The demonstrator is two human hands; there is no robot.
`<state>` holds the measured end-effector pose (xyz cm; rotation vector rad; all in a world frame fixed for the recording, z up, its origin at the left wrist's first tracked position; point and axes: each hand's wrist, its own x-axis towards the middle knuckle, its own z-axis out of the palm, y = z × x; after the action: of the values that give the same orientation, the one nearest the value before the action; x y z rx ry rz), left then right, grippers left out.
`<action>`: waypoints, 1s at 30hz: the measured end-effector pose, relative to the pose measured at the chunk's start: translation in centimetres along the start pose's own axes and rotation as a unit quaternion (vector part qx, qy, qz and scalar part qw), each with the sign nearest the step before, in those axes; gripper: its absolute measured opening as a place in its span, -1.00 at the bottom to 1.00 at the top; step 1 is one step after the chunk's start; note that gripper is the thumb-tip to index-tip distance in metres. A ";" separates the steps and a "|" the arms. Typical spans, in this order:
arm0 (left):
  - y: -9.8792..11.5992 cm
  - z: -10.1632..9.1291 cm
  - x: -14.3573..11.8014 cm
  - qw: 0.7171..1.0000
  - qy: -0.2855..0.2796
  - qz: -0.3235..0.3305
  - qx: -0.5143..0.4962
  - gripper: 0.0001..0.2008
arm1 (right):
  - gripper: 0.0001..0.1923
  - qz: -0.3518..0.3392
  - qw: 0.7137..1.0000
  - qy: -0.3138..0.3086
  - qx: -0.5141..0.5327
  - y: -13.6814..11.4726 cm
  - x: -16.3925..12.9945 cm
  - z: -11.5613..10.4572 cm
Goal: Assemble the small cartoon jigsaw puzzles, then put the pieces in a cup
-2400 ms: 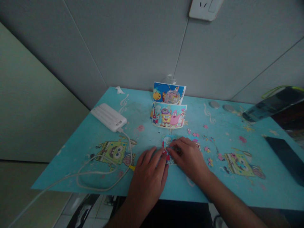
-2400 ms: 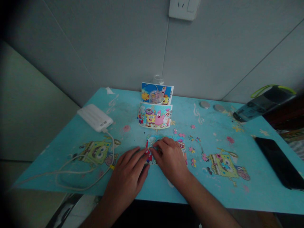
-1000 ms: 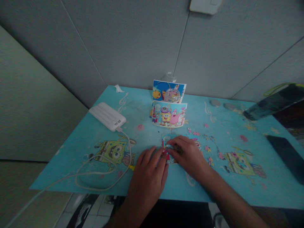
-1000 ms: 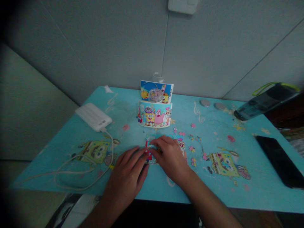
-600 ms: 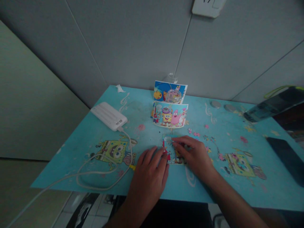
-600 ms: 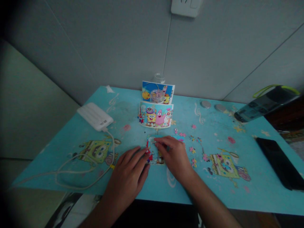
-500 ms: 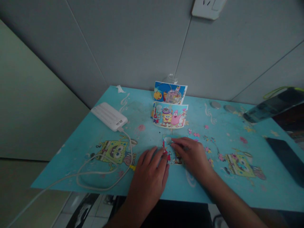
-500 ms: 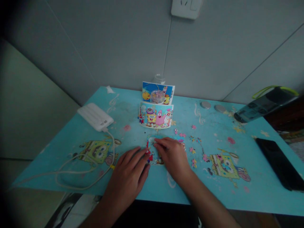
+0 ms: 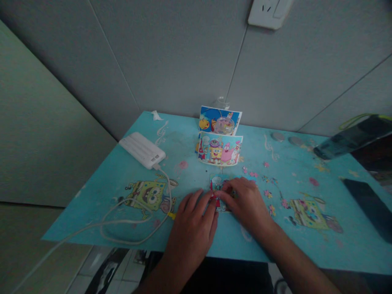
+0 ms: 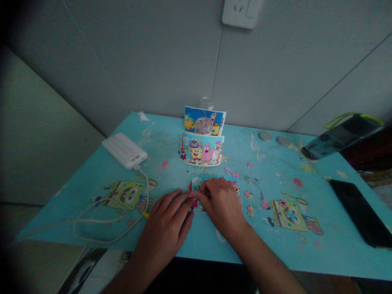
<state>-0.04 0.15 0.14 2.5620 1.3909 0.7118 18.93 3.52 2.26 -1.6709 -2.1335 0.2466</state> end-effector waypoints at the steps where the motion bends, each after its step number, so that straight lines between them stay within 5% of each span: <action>1: 0.0 0.0 0.0 1.000 0.000 0.000 0.000 -0.71 | -0.79 -0.001 1.000 0.002 0.012 0.2 0.1 0.0; 19: 0.0 -0.1 0.0 1.000 -0.006 -0.003 -0.004 -0.74 | -0.92 -0.028 0.999 -0.021 0.025 1.2 -0.6 -0.2; 30: 0.0 0.0 0.0 1.000 -0.006 -0.003 -0.001 -0.72 | -0.83 -0.051 0.998 -0.027 0.020 1.6 -0.6 0.0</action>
<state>-0.05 0.08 0.17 2.5554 1.3926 0.6960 20.44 3.32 1.48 -1.5449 -2.2306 0.3049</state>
